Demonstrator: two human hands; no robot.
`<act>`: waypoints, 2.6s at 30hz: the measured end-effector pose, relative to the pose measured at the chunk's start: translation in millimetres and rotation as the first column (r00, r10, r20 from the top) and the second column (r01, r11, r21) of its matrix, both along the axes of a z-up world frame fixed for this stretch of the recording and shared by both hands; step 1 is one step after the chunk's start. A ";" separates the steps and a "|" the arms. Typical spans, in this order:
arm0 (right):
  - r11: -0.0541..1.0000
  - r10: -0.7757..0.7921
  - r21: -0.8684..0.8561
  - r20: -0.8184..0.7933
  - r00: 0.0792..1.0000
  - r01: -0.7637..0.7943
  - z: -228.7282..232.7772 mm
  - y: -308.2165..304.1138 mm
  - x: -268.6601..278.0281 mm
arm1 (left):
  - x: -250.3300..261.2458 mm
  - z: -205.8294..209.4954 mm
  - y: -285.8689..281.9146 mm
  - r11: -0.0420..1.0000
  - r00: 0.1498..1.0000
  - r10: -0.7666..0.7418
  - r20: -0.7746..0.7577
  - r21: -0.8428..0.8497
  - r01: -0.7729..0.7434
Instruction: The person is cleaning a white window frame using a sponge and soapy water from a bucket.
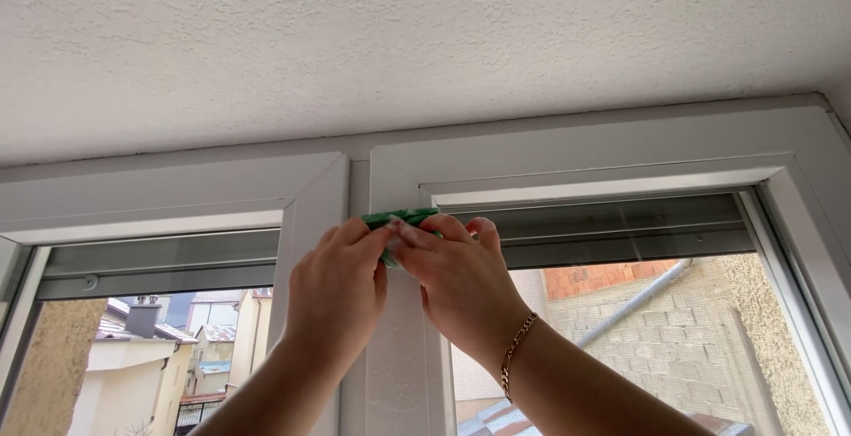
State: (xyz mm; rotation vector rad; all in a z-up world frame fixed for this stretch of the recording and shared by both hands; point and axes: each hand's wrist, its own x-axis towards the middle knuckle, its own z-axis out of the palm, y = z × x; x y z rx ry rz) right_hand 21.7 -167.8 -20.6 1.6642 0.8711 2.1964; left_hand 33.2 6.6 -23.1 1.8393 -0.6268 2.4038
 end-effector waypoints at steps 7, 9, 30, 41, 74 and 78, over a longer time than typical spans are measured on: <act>0.993 -0.096 0.062 -0.085 0.992 0.101 38.7 -0.4 11.4 | -19.8 33.8 -8.8 0.993 0.984 0.118 -0.135 -0.009 -0.120; 0.991 -0.107 0.077 -0.066 0.992 0.112 47.5 -0.6 6.7 | -19.8 44.2 -13.0 0.991 0.979 0.119 -0.164 -0.038 -0.127; 0.956 -0.204 0.149 -0.277 0.939 0.252 62.6 -11.1 -25.6 | -11.9 81.9 -27.5 0.989 0.975 0.144 -0.171 0.001 -0.146; 0.933 -0.244 0.187 -0.302 0.921 0.309 58.0 -101.7 -43.2 | 3.1 90.9 -119.0 0.997 0.989 0.028 -0.143 0.076 -0.017; 0.753 -0.274 0.422 -0.496 0.824 0.505 70.6 -371.5 -85.5 | -32.8 93.3 -414.0 0.958 0.970 -0.189 -0.150 0.190 0.216; 0.734 -0.287 0.455 -0.466 0.837 0.505 64.8 -396.7 -79.1 | -22.7 94.5 -439.5 0.953 0.965 -0.206 -0.160 0.192 0.235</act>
